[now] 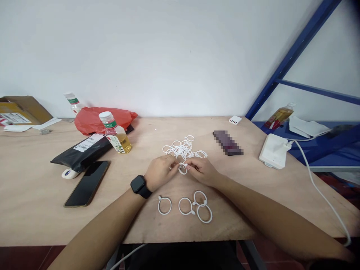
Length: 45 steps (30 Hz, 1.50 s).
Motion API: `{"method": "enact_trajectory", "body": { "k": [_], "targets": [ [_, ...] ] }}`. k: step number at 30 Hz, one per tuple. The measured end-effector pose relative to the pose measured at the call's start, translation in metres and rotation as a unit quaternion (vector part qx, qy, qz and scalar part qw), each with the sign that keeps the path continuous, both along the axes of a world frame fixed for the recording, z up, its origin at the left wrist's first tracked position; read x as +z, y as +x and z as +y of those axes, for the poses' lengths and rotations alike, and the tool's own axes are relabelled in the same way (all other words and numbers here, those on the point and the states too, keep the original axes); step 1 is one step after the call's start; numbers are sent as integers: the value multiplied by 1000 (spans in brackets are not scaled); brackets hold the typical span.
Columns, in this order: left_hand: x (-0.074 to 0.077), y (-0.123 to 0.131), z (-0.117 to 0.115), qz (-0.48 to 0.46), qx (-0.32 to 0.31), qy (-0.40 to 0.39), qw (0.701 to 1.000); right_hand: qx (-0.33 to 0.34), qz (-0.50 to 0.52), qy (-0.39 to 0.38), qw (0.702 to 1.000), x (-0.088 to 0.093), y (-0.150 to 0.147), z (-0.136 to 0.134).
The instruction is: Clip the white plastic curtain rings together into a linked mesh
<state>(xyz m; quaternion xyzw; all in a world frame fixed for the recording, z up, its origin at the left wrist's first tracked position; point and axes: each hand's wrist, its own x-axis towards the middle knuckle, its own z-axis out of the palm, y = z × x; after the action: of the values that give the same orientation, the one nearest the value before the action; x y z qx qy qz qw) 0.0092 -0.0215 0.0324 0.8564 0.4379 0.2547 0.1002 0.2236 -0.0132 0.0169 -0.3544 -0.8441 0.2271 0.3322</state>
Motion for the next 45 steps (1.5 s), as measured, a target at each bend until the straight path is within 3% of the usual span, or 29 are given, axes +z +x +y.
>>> {"method": "enact_trajectory", "body": {
  "k": [7, 21, 35, 45],
  "targets": [
    [1, 1, -1, 25, -73, 10, 997, 28, -15, 7, 999, 0, 2, 1],
    [3, 4, -5, 32, -93, 15, 995, 78, -21, -8, 997, 2, 1, -1],
    [0, 8, -8, 68, -134, 18, 988, 93, -48, 41, 994, 2, 1, -2],
    [2, 9, -7, 117, -110, -20, 987, 125, -44, 59, 989, 3, -1, 0]
  ]
}}
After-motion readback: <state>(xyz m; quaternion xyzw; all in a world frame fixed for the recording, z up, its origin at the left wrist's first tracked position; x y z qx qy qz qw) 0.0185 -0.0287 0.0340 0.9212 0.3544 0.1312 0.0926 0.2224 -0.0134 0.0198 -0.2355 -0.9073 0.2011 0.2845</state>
